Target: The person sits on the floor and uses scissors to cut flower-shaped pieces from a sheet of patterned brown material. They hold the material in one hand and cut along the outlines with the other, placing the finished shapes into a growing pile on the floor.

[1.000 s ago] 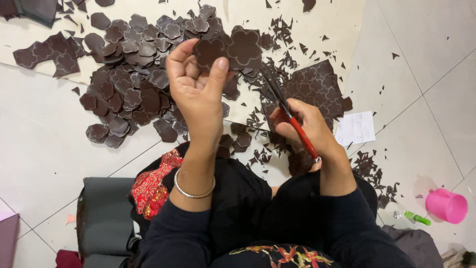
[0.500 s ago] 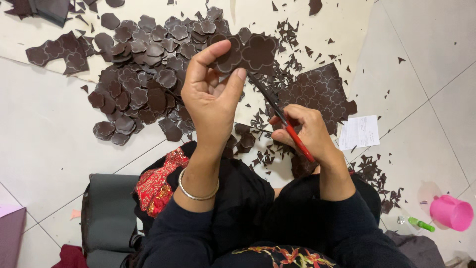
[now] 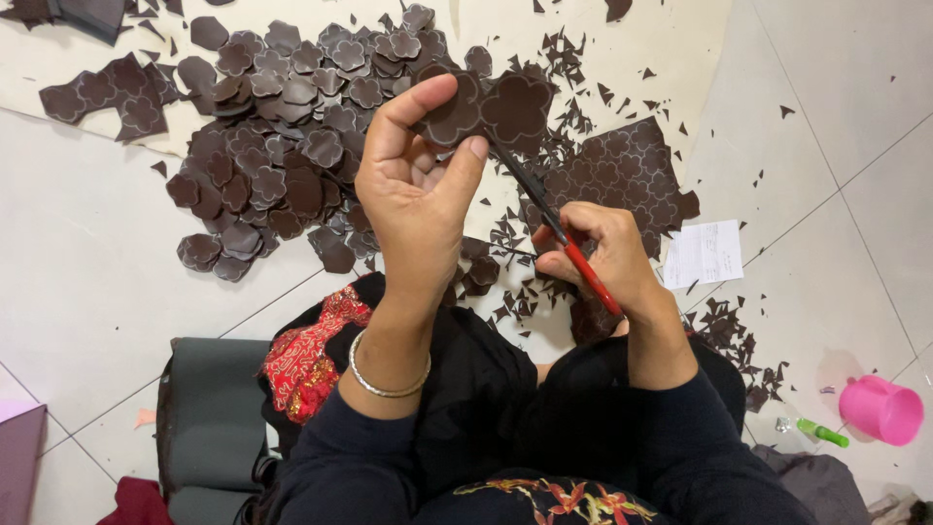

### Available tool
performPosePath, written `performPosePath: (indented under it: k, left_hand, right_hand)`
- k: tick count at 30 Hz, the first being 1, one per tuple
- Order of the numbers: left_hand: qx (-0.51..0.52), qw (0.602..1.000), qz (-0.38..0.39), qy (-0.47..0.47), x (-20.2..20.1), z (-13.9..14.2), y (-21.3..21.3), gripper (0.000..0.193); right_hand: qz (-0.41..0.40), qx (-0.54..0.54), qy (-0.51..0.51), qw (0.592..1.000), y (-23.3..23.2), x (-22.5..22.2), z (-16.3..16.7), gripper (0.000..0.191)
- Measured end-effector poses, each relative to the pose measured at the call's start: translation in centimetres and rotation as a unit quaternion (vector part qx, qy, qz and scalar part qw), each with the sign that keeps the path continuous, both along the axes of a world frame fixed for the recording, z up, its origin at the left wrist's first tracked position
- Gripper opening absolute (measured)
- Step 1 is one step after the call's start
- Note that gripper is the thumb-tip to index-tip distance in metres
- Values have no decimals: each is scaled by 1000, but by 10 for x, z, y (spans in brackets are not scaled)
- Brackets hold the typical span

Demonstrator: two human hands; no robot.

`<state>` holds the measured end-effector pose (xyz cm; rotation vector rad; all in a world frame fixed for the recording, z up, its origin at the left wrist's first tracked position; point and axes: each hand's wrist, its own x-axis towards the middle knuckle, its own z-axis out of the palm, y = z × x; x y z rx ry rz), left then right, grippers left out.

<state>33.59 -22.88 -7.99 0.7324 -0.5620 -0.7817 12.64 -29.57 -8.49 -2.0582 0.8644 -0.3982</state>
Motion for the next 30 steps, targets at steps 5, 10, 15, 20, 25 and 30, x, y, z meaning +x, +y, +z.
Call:
performPosePath:
  k: [5, 10, 15, 20, 25, 30]
  left_hand:
    - [3, 1000, -1, 4, 2, 1, 0, 42]
    - [6, 1000, 2, 0, 2, 0, 1, 39]
    - [3, 1000, 1, -2, 2, 0, 2, 37]
    - [-5, 1000, -13, 10, 3, 1, 3, 38]
    - [-10, 1000, -22, 12, 3, 3, 4, 38]
    - [-12, 999, -29, 9, 5, 4, 5, 38]
  right_hand:
    - [2, 10, -10, 1000, 1, 0, -1, 53]
    - [9, 25, -14, 1000, 0, -3, -2, 54]
    - [26, 26, -2, 999, -4, -4, -3, 55]
    - [42, 66, -42, 996, -3, -3, -6, 60]
    - [27, 46, -17, 998, -4, -6, -10, 64]
    - [35, 54, -24, 998, -6, -8, -12, 70]
